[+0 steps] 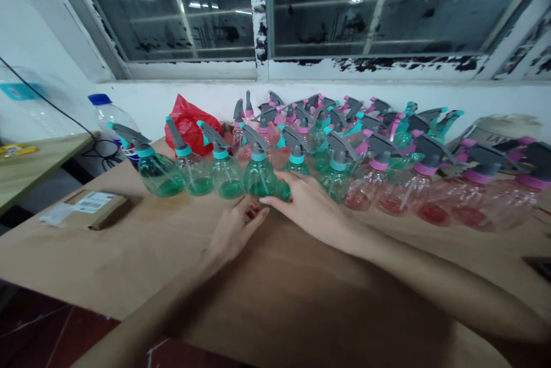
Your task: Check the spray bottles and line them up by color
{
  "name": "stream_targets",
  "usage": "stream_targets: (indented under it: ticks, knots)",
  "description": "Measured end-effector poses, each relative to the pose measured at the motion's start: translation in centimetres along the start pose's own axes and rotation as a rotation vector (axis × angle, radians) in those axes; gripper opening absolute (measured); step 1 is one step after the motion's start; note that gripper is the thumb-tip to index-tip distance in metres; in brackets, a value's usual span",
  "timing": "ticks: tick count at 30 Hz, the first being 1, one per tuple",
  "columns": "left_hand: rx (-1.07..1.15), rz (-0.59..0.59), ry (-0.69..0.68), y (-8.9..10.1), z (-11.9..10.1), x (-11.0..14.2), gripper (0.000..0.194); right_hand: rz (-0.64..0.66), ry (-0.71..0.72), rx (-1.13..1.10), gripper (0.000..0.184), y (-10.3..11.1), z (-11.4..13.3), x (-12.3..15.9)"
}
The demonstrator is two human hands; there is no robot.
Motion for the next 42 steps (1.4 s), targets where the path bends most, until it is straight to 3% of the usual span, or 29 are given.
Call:
stream_targets:
  ticks: [3,7,12,17,23,42]
  knots:
    - [-0.059,0.004,0.031,-0.8,-2.4,-1.6,0.043,0.037,-0.031,0.012,0.040,2.6,-0.6,3.1]
    - [-0.195,0.002,0.115,-1.7,-5.3,-4.4,0.065,0.120,-0.180,0.053,0.035,5.2,-2.7,6.7]
    - [-0.348,0.043,0.219,-2.7,-6.5,-6.9,0.089,0.145,-0.262,0.028,0.035,6.2,-6.0,9.4]
    - [-0.420,0.080,0.204,-2.8,-7.0,-7.4,0.084,0.205,-0.273,0.001,0.052,4.6,-9.6,8.5]
    - [-0.452,0.120,0.168,-2.6,-7.2,-7.4,0.077,0.213,-0.279,-0.040,0.043,3.3,-11.6,6.5]
    - [-0.492,0.098,0.187,-4.2,-7.6,-7.8,0.083,0.258,-0.383,-0.052,0.047,4.6,-15.1,7.3]
Point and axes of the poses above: each hand's wrist, its own x-axis away from the middle knuckle, its own y-axis out of the back of the hand, z = x × y, the point moved 5 cm from there along -x, towards the middle knuckle, and after that the axes turned 7 degrees about -z, right-handed, at the moved point
